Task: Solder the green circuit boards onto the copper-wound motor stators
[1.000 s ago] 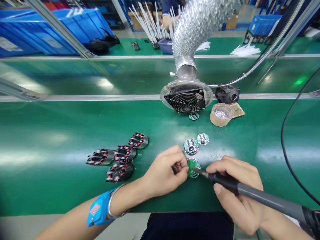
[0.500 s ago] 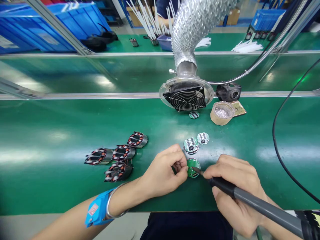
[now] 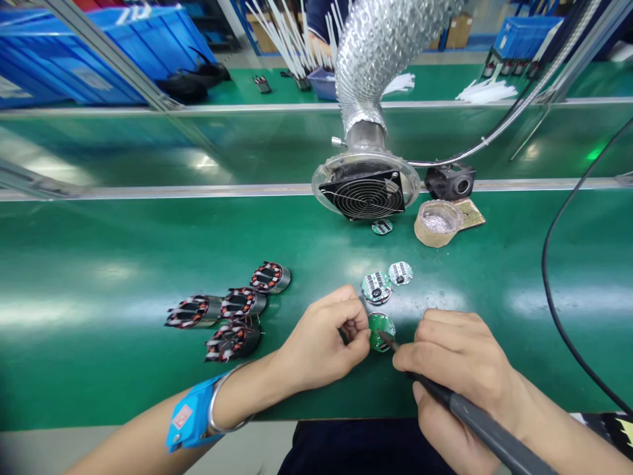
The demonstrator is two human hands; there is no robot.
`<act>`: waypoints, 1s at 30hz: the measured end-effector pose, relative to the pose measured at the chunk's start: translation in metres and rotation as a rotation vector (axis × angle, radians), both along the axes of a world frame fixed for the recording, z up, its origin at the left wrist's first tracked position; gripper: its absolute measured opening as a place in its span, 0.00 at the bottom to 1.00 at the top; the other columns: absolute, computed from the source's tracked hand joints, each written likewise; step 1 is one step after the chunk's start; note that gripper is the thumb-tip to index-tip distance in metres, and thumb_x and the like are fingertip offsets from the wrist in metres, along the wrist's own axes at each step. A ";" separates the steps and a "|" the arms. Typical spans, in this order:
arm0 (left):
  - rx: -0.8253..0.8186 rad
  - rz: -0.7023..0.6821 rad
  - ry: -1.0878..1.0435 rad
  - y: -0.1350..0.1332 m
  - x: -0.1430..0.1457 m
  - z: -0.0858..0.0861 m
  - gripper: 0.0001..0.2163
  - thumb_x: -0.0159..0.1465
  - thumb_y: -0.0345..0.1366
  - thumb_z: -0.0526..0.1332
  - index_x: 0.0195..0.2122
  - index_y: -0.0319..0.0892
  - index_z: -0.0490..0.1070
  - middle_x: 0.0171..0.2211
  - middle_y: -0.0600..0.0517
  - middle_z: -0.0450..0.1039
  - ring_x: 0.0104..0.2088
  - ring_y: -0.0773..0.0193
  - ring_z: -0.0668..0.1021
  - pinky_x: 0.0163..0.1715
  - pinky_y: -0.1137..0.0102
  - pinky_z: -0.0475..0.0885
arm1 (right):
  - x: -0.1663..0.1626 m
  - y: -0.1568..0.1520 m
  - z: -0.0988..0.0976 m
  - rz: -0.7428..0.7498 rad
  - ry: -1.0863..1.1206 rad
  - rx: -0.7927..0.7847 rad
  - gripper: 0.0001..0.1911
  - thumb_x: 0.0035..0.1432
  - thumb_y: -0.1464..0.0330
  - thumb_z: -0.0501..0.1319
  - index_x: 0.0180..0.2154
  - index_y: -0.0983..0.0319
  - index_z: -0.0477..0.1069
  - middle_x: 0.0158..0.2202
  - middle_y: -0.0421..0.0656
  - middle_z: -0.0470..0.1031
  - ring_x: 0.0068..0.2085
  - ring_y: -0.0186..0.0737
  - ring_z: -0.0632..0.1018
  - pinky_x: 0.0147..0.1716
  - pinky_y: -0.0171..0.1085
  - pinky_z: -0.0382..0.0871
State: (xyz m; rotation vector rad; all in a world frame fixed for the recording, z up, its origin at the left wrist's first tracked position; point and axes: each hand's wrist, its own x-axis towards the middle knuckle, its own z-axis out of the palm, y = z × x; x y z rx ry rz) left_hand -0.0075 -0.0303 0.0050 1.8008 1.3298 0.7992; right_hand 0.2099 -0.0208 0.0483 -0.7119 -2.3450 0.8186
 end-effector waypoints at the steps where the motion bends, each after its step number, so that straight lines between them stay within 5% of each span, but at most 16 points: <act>1: 0.002 0.001 0.001 0.000 0.000 0.000 0.06 0.51 0.24 0.58 0.21 0.39 0.64 0.26 0.55 0.63 0.23 0.72 0.66 0.21 0.76 0.60 | 0.000 0.000 0.002 -0.005 0.008 0.008 0.14 0.53 0.79 0.53 0.40 0.63 0.71 0.24 0.40 0.64 0.24 0.36 0.65 0.23 0.39 0.53; 8: 0.014 -0.006 0.006 -0.001 -0.001 -0.001 0.05 0.50 0.24 0.58 0.22 0.39 0.65 0.26 0.54 0.64 0.24 0.71 0.67 0.22 0.75 0.61 | 0.014 0.010 0.011 -0.229 0.105 0.067 0.11 0.56 0.76 0.57 0.39 0.60 0.74 0.28 0.42 0.72 0.28 0.39 0.72 0.26 0.40 0.64; 13: -0.002 -0.002 0.013 -0.001 0.000 -0.002 0.05 0.51 0.24 0.58 0.21 0.39 0.64 0.27 0.54 0.64 0.23 0.72 0.67 0.22 0.75 0.62 | 0.036 0.072 -0.035 -0.682 0.167 0.430 0.11 0.57 0.68 0.63 0.44 0.57 0.75 0.39 0.45 0.77 0.37 0.45 0.76 0.39 0.44 0.70; 17: -0.013 0.016 -0.003 -0.002 0.001 -0.004 0.05 0.51 0.24 0.58 0.21 0.39 0.64 0.26 0.55 0.63 0.22 0.72 0.67 0.21 0.76 0.63 | 0.049 0.102 -0.065 -0.760 -0.034 0.337 0.15 0.60 0.66 0.61 0.49 0.56 0.73 0.42 0.44 0.78 0.42 0.47 0.79 0.43 0.45 0.72; 20: -0.028 0.017 -0.033 -0.002 0.000 -0.005 0.05 0.51 0.25 0.58 0.22 0.39 0.65 0.26 0.55 0.63 0.23 0.72 0.68 0.22 0.75 0.64 | 0.046 0.083 -0.061 -0.765 0.021 0.241 0.15 0.63 0.67 0.59 0.52 0.55 0.70 0.31 0.39 0.78 0.29 0.38 0.79 0.33 0.39 0.74; 23: -0.082 0.017 -0.087 -0.003 -0.003 -0.005 0.03 0.52 0.26 0.59 0.23 0.39 0.67 0.27 0.54 0.64 0.23 0.72 0.69 0.22 0.76 0.66 | 0.030 0.049 -0.049 -0.532 0.064 0.219 0.12 0.59 0.67 0.65 0.45 0.54 0.72 0.34 0.39 0.79 0.32 0.38 0.80 0.35 0.38 0.76; 27: -0.148 0.007 -0.174 -0.005 -0.007 -0.007 0.02 0.54 0.27 0.59 0.26 0.40 0.68 0.29 0.54 0.64 0.26 0.71 0.71 0.24 0.75 0.69 | 0.003 0.022 -0.048 0.091 0.086 0.172 0.18 0.56 0.74 0.67 0.47 0.58 0.67 0.47 0.46 0.78 0.51 0.47 0.76 0.49 0.47 0.72; 30: -0.187 -0.008 -0.241 -0.007 -0.008 -0.011 0.05 0.52 0.26 0.60 0.31 0.40 0.67 0.33 0.53 0.64 0.26 0.71 0.72 0.25 0.75 0.70 | -0.008 0.020 -0.055 0.142 0.064 0.227 0.18 0.59 0.78 0.61 0.49 0.59 0.67 0.45 0.45 0.79 0.49 0.43 0.77 0.47 0.46 0.73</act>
